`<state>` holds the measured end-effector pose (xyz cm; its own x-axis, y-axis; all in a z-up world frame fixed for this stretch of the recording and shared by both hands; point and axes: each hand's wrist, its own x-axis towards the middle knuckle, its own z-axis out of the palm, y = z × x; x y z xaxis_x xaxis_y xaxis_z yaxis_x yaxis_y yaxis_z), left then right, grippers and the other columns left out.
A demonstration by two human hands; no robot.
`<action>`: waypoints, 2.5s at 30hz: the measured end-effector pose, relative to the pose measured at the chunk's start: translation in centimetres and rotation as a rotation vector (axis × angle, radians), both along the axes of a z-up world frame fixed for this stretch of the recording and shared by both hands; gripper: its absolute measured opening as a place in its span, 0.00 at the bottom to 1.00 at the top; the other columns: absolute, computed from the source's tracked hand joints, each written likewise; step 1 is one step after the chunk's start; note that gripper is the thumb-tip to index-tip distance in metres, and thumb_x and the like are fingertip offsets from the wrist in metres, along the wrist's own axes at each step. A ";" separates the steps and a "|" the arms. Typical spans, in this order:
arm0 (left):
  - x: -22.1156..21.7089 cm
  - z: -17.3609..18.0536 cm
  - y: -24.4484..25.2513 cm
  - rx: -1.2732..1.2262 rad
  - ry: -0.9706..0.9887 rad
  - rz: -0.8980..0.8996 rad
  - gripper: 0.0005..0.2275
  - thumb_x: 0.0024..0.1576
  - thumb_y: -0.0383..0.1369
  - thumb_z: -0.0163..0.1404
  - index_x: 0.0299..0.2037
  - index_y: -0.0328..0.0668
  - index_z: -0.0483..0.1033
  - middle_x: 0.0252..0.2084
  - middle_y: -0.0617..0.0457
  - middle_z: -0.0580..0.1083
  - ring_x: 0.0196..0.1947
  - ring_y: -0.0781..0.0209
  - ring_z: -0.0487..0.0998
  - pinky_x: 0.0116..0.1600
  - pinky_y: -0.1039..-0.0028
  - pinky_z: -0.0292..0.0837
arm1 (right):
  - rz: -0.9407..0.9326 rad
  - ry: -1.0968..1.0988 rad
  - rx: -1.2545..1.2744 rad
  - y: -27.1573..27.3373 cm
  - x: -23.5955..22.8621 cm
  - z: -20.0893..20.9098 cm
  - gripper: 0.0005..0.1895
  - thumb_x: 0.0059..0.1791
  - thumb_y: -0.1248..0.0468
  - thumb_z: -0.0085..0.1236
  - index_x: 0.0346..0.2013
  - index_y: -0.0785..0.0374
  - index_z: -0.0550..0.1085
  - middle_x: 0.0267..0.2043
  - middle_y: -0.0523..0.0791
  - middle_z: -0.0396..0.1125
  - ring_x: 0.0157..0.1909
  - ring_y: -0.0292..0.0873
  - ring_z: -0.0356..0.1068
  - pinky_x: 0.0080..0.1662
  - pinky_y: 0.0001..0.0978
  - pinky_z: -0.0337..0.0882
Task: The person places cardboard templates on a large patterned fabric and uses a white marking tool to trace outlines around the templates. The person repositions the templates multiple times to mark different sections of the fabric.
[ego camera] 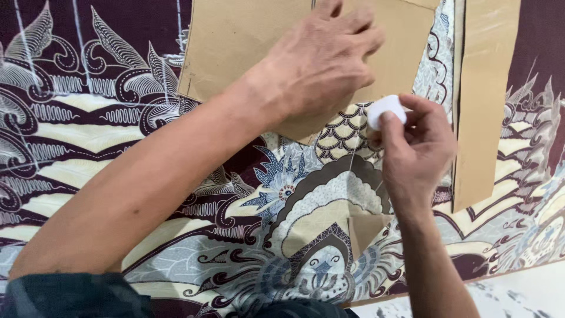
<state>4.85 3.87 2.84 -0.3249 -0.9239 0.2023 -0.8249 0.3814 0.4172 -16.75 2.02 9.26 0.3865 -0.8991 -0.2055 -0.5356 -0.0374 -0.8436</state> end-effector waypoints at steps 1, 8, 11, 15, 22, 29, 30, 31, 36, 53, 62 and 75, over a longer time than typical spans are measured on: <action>0.3 0.4 0.4 0.025 0.010 -0.004 0.04 0.51 0.33 0.54 0.27 0.48 0.82 0.51 0.44 0.73 0.59 0.49 0.68 0.64 0.50 0.55 | -0.050 0.005 0.013 0.3 0.1 -0.3 0.11 0.57 0.75 0.55 0.54 0.74 0.69 0.41 0.50 0.72 0.37 0.37 0.75 0.39 0.27 0.78; 1.1 1.2 2.3 0.049 0.017 -0.016 0.07 0.49 0.39 0.55 0.24 0.51 0.83 0.51 0.45 0.72 0.60 0.47 0.66 0.63 0.45 0.53 | -0.123 0.073 -0.049 1.5 2.1 -1.4 0.07 0.57 0.75 0.56 0.48 0.74 0.69 0.36 0.48 0.73 0.33 0.37 0.76 0.35 0.26 0.78; 1.3 0.6 2.5 0.054 0.047 -0.020 0.07 0.52 0.40 0.54 0.24 0.54 0.83 0.55 0.44 0.71 0.61 0.47 0.65 0.63 0.44 0.51 | -0.104 0.160 -0.120 1.8 3.0 -1.1 0.06 0.56 0.75 0.58 0.46 0.75 0.71 0.34 0.48 0.73 0.31 0.37 0.76 0.33 0.26 0.77; 1.6 -0.5 2.8 0.046 0.096 -0.032 0.14 0.62 0.43 0.50 0.27 0.52 0.83 0.58 0.44 0.70 0.64 0.48 0.63 0.66 0.43 0.47 | -0.058 0.251 -0.193 2.5 4.3 -0.5 0.04 0.58 0.75 0.59 0.45 0.76 0.73 0.32 0.48 0.72 0.30 0.37 0.76 0.32 0.25 0.76; 2.0 -1.8 3.1 -0.019 0.117 -0.031 0.15 0.62 0.45 0.48 0.30 0.49 0.84 0.61 0.46 0.70 0.66 0.49 0.62 0.70 0.47 0.42 | -0.103 0.291 -0.131 3.7 6.7 0.4 0.04 0.56 0.75 0.57 0.45 0.76 0.74 0.35 0.49 0.74 0.32 0.36 0.77 0.33 0.24 0.79; 1.8 -2.0 3.0 0.005 0.122 -0.029 0.10 0.53 0.42 0.54 0.38 0.52 0.85 0.63 0.44 0.69 0.68 0.48 0.61 0.70 0.45 0.41 | -0.073 0.382 -0.132 5.0 7.6 1.0 0.06 0.56 0.74 0.57 0.46 0.76 0.77 0.35 0.49 0.75 0.32 0.35 0.75 0.34 0.24 0.77; 1.8 -2.0 3.0 -0.002 0.125 -0.021 0.11 0.52 0.42 0.54 0.39 0.52 0.85 0.64 0.43 0.69 0.68 0.48 0.60 0.70 0.44 0.41 | -0.069 0.380 -0.130 5.2 7.6 1.1 0.06 0.56 0.73 0.58 0.46 0.76 0.77 0.36 0.49 0.75 0.32 0.34 0.75 0.35 0.24 0.77; 1.8 -1.9 2.9 0.022 0.110 -0.031 0.11 0.50 0.41 0.55 0.39 0.53 0.85 0.64 0.42 0.68 0.68 0.47 0.60 0.69 0.43 0.41 | -0.053 0.390 -0.122 5.4 7.7 1.2 0.06 0.56 0.73 0.57 0.46 0.76 0.77 0.35 0.49 0.75 0.32 0.34 0.75 0.35 0.23 0.76; 1.7 -1.7 2.8 0.095 0.094 -0.075 0.15 0.45 0.44 0.57 0.40 0.53 0.85 0.65 0.41 0.66 0.69 0.47 0.58 0.69 0.42 0.40 | 0.026 0.479 -0.124 6.2 7.9 2.0 0.08 0.55 0.73 0.58 0.47 0.74 0.79 0.34 0.47 0.76 0.32 0.33 0.75 0.35 0.23 0.75; 1.6 -1.6 2.7 0.101 0.058 -0.089 0.13 0.59 0.46 0.52 0.42 0.52 0.84 0.69 0.42 0.64 0.70 0.47 0.58 0.71 0.43 0.39 | 0.260 0.528 -0.293 7.8 6.2 2.8 0.09 0.56 0.75 0.59 0.51 0.71 0.78 0.36 0.48 0.75 0.34 0.35 0.76 0.37 0.25 0.74; 2.5 -0.8 2.4 0.193 0.112 -0.136 0.17 0.50 0.47 0.57 0.47 0.55 0.82 0.68 0.44 0.62 0.69 0.48 0.55 0.70 0.44 0.36 | 0.593 0.414 -0.567 7.2 3.7 0.9 0.16 0.50 0.80 0.64 0.51 0.66 0.76 0.44 0.48 0.73 0.45 0.45 0.74 0.47 0.34 0.71; 1.8 -1.5 2.6 0.171 0.063 -0.093 0.11 0.62 0.46 0.50 0.43 0.59 0.84 0.70 0.47 0.62 0.70 0.51 0.56 0.71 0.43 0.38 | 0.592 0.343 -0.594 6.5 3.6 -0.1 0.16 0.48 0.80 0.64 0.49 0.65 0.77 0.44 0.46 0.74 0.44 0.43 0.74 0.49 0.34 0.68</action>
